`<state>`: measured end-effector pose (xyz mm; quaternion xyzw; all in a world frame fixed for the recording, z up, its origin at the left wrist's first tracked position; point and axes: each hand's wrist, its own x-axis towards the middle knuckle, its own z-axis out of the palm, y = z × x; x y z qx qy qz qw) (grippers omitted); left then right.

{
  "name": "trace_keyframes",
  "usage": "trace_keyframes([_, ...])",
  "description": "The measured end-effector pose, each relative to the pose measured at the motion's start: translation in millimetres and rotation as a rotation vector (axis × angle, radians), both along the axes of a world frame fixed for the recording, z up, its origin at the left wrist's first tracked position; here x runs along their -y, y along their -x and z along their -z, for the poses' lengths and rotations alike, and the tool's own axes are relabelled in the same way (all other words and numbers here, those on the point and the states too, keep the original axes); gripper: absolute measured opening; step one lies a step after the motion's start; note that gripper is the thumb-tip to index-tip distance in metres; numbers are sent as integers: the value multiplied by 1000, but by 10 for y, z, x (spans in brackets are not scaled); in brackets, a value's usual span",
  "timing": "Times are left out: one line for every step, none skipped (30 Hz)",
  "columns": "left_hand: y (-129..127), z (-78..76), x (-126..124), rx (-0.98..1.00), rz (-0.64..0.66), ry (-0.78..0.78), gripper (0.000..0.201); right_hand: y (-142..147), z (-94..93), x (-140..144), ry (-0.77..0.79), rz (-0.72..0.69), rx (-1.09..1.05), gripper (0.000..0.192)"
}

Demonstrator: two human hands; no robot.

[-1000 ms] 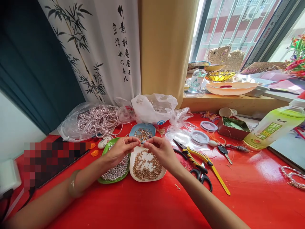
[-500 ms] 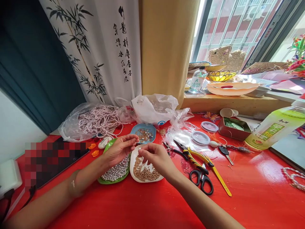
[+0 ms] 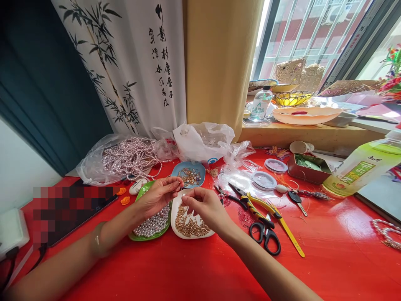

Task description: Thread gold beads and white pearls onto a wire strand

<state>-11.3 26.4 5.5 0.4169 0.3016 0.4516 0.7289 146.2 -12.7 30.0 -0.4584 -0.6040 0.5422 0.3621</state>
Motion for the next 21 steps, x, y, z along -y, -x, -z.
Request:
trace_keyframes([2,3,-2,1,2,4,13,-2,5,-1,-3,0,1,18])
trace_keyframes([3,4,-3,4,4,10,14,-3,9,-1,-5,0,2,18])
trace_keyframes([3,4,-4,6,4,16,14,-4,12,0,-6,-1,3,18])
trace_keyframes([2,2,-4,9,5,22,15,-5,14,-1,-7,-1,3,18])
trace_keyframes([-1,1,-4,12,6,26,15,-6,15,-1,-9,-2,3,18])
trace_keyframes([-4,0,-4,16,7,30,15,-6,15,-3,-12,-1,2,18])
trace_keyframes([-7,-1,-3,21,10,32,15,-7,14,-5,-14,-1,3,18])
trace_keyframes([-11,-2,-3,26,13,33,15,-8,13,-7,-17,1,5,18])
trace_keyframes([-14,-1,-2,31,17,34,15,-8,12,-10,-19,4,8,18])
trace_keyframes([-17,-1,-1,35,20,35,15,-7,13,-12,-21,6,10,18])
trace_keyframes([-19,0,0,39,22,36,15,-6,15,-15,-21,5,12,17])
trace_keyframes([-20,1,1,40,24,38,15,-4,19,-17,-21,3,11,17])
trace_keyframes([-20,2,2,41,23,41,15,-2,24,-19,-20,-1,7,17])
trace_keyframes([-20,2,3,42,21,44,15,0,32,-22,-20,-3,1,16])
trace_keyframes([-19,2,3,42,18,49,15,2,41,-24,-18,-6,-5,15])
trace_keyframes([-18,1,3,41,15,53,15,3,49,-27,-17,-5,-9,15])
trace_keyframes([-17,0,3,40,13,58,15,3,57,-28,-14,-3,-11,14])
trace_keyframes([-16,-1,2,40,12,60,15,3,63,-30,-13,-1,-12,14])
trace_keyframes([-15,-1,2,40,13,61,15,1,67,-30,-12,-1,-12,14])
trace_keyframes([-14,-1,1,41,17,59,14,0,68,-29,-13,-1,-12,14])
trace_keyframes([-13,-1,1,42,22,55,14,-1,67,-27,-14,-1,-12,14])
